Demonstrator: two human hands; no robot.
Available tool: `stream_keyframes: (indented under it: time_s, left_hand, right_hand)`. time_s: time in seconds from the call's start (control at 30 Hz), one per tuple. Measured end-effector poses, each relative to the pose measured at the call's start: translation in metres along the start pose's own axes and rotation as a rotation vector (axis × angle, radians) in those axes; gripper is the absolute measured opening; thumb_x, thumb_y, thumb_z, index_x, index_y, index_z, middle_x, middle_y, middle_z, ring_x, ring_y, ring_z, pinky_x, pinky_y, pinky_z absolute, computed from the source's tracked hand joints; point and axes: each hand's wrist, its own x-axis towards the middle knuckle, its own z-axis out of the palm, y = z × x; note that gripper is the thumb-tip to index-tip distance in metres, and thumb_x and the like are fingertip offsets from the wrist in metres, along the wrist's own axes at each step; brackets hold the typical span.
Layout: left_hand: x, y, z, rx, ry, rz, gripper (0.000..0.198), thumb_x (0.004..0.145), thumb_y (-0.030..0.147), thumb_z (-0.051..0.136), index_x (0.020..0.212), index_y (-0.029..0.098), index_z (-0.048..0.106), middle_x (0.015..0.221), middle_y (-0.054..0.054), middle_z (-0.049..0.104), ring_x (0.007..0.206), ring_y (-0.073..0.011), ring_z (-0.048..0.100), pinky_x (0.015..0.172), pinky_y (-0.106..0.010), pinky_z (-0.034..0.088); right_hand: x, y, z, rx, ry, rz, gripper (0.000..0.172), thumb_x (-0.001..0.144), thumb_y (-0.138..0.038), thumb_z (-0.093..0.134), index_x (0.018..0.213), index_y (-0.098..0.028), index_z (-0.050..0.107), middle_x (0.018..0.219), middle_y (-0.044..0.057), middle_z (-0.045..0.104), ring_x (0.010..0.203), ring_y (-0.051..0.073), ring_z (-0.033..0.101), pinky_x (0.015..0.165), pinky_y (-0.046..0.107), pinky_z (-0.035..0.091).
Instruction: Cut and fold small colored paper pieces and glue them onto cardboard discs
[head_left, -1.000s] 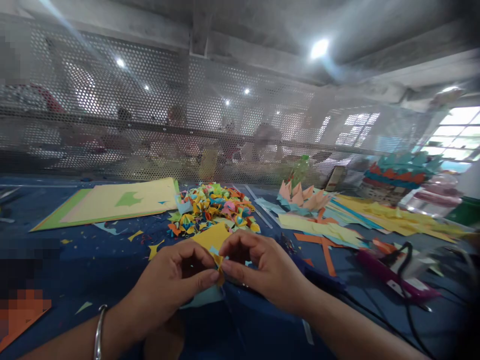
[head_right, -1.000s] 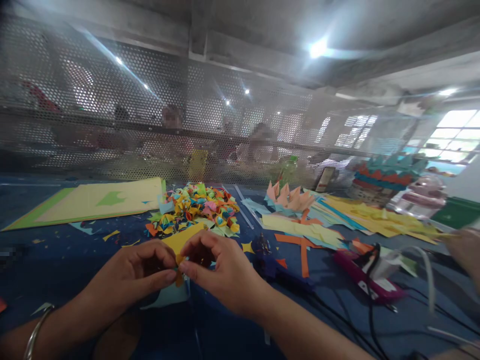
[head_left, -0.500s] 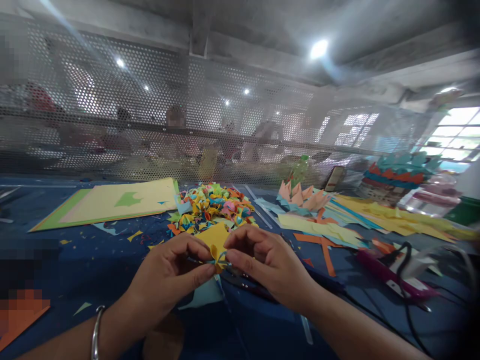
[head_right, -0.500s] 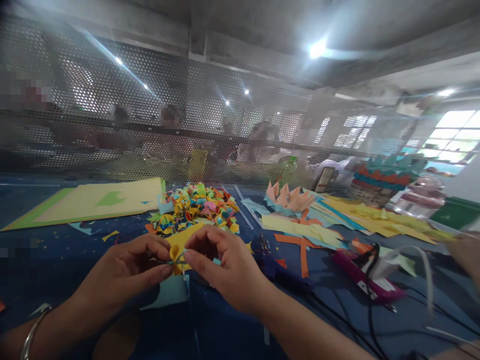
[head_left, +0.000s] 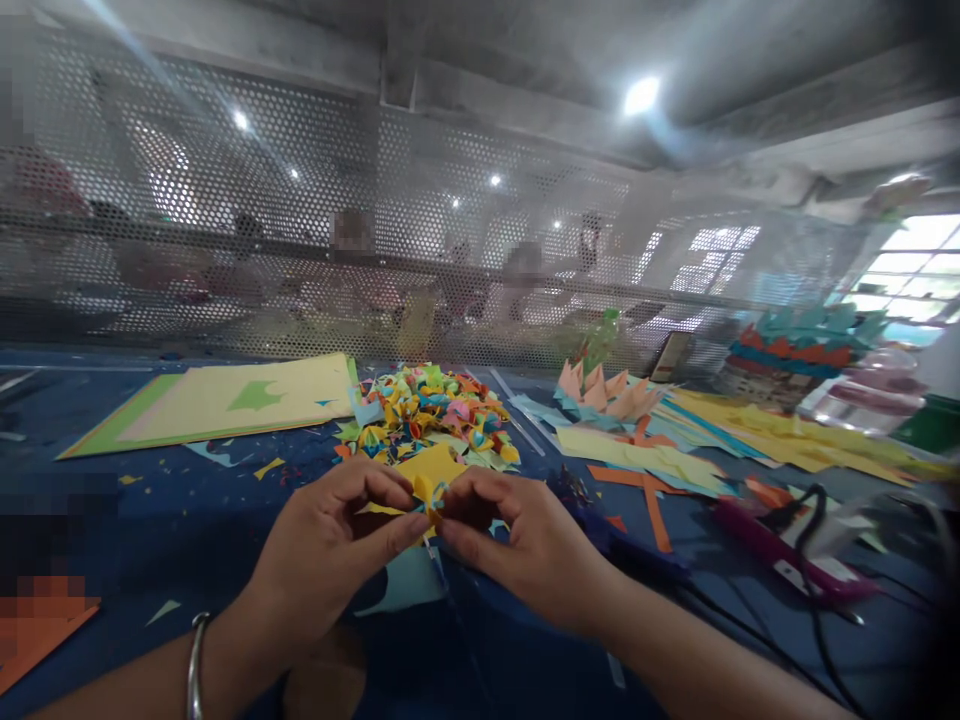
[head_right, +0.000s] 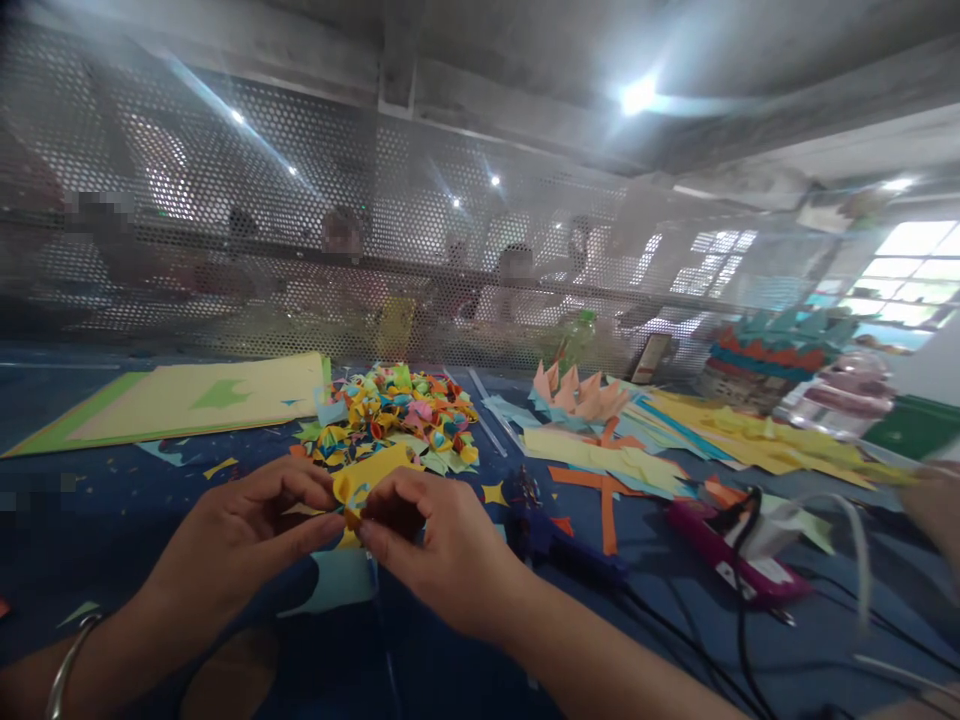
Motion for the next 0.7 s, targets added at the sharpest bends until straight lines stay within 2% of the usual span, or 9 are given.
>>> stream_keyframes:
  time_s: [0.1,0.23,0.4,0.47,0.53,0.7]
  left_hand:
    - [-0.001,-0.002,0.002,-0.009,-0.016,-0.006,0.015,0.066,0.028,0.071,0.062,0.02,0.06,0.074,-0.001,0.062,0.073,-0.0157,0.058,0.07,-0.027,0.05]
    - [-0.003,-0.007,0.001,-0.007,-0.016,-0.013,0.018,0.068,0.031,0.072,0.066,0.02,0.059,0.08,-0.002,0.061,0.077,-0.0159,0.058,0.067,-0.026,0.049]
    - [0.001,-0.012,-0.006,0.027,-0.048,-0.136,0.023,0.077,0.04,0.063,0.072,0.018,0.059,0.076,-0.002,0.06,0.063,-0.0134,0.057,0.061,-0.027,0.049]
    - [0.002,-0.014,-0.008,-0.021,-0.039,-0.166,0.023,0.078,0.04,0.062,0.073,0.018,0.058,0.07,0.0,0.058,0.06,-0.0126,0.056,0.06,-0.027,0.05]
    - [0.003,-0.015,-0.008,-0.05,-0.029,-0.174,0.022,0.078,0.039,0.062,0.073,0.018,0.057,0.067,0.001,0.055,0.058,-0.0122,0.056,0.059,-0.026,0.05]
    - [0.003,-0.015,-0.011,0.038,0.031,-0.131,0.017,0.079,0.035,0.06,0.078,0.018,0.058,0.068,0.002,0.057,0.06,-0.0122,0.054,0.058,-0.024,0.046]
  right_hand:
    - [0.0,0.001,0.001,-0.038,0.015,-0.002,0.009,0.082,-0.023,0.055,0.073,-0.02,0.054,0.066,-0.002,0.052,0.06,0.011,0.047,0.056,0.024,0.04]
    - [0.001,0.003,-0.002,-0.079,0.051,0.014,0.009,0.08,-0.022,0.054,0.072,-0.02,0.054,0.064,-0.002,0.052,0.058,0.011,0.047,0.055,0.024,0.039]
    - [0.011,0.019,-0.017,-0.156,0.115,0.03,0.012,0.08,-0.028,0.053,0.073,-0.019,0.056,0.064,-0.001,0.054,0.059,0.012,0.05,0.055,0.024,0.04]
    - [0.021,0.03,-0.028,-0.252,0.135,0.078,0.015,0.08,-0.031,0.052,0.074,-0.018,0.057,0.063,-0.001,0.056,0.054,0.011,0.05,0.051,0.023,0.04]
    - [0.037,0.04,-0.041,-0.374,0.22,0.104,0.017,0.08,-0.032,0.05,0.074,-0.018,0.058,0.059,-0.001,0.058,0.052,0.012,0.052,0.052,0.024,0.04]
    - [0.087,0.063,-0.068,-0.538,0.357,0.164,0.016,0.076,-0.029,0.053,0.07,-0.017,0.061,0.064,0.003,0.063,0.058,0.015,0.057,0.055,0.025,0.037]
